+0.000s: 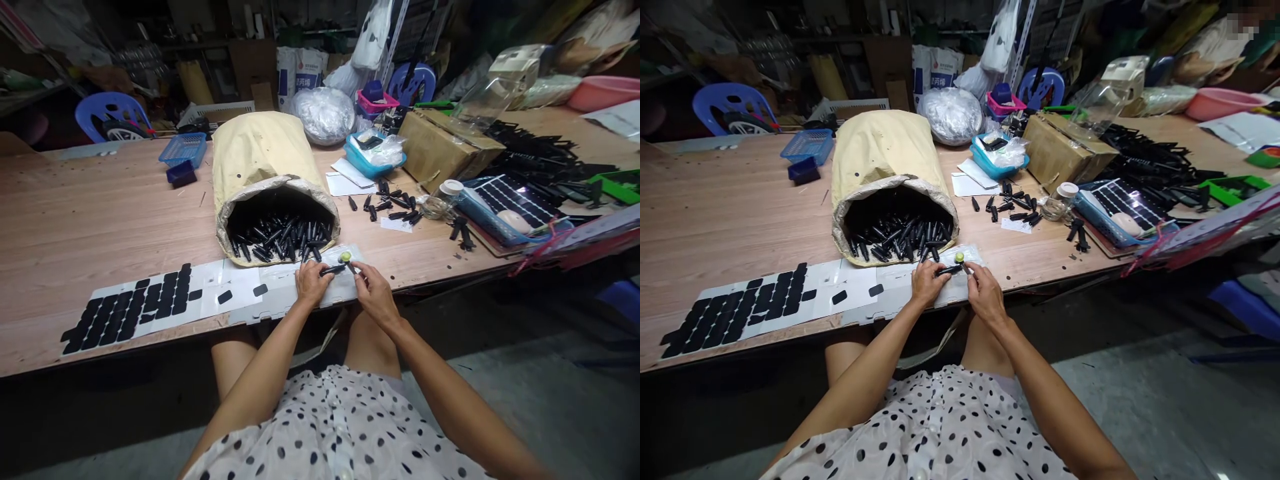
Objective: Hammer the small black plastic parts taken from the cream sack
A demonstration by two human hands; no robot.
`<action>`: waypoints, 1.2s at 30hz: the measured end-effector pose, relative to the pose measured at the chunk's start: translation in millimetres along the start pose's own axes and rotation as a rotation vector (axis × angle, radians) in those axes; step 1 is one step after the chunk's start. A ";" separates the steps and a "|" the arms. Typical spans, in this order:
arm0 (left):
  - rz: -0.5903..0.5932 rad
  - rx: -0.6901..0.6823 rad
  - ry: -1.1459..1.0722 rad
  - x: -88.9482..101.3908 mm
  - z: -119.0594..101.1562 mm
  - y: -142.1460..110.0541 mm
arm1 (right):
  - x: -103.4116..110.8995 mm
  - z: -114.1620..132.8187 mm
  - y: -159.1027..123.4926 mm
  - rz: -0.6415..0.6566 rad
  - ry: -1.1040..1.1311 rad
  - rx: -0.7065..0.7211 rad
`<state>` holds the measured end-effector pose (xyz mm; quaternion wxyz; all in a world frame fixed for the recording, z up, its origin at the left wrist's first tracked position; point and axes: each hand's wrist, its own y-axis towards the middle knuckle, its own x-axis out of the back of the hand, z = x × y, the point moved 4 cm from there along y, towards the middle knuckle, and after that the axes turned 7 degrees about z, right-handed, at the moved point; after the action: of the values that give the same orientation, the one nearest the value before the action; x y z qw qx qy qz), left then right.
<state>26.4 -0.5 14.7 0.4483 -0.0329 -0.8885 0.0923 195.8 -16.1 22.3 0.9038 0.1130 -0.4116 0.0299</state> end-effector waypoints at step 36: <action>-0.035 -0.060 -0.005 -5.8 -2.4 1.3 | -2.0 -48.8 61.8 -0.121 -0.503 -0.304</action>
<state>31.7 0.2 11.2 0.4466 -0.0306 -0.8923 0.0579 221.3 55.3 0.9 0.7802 0.0044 -0.6148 -0.1150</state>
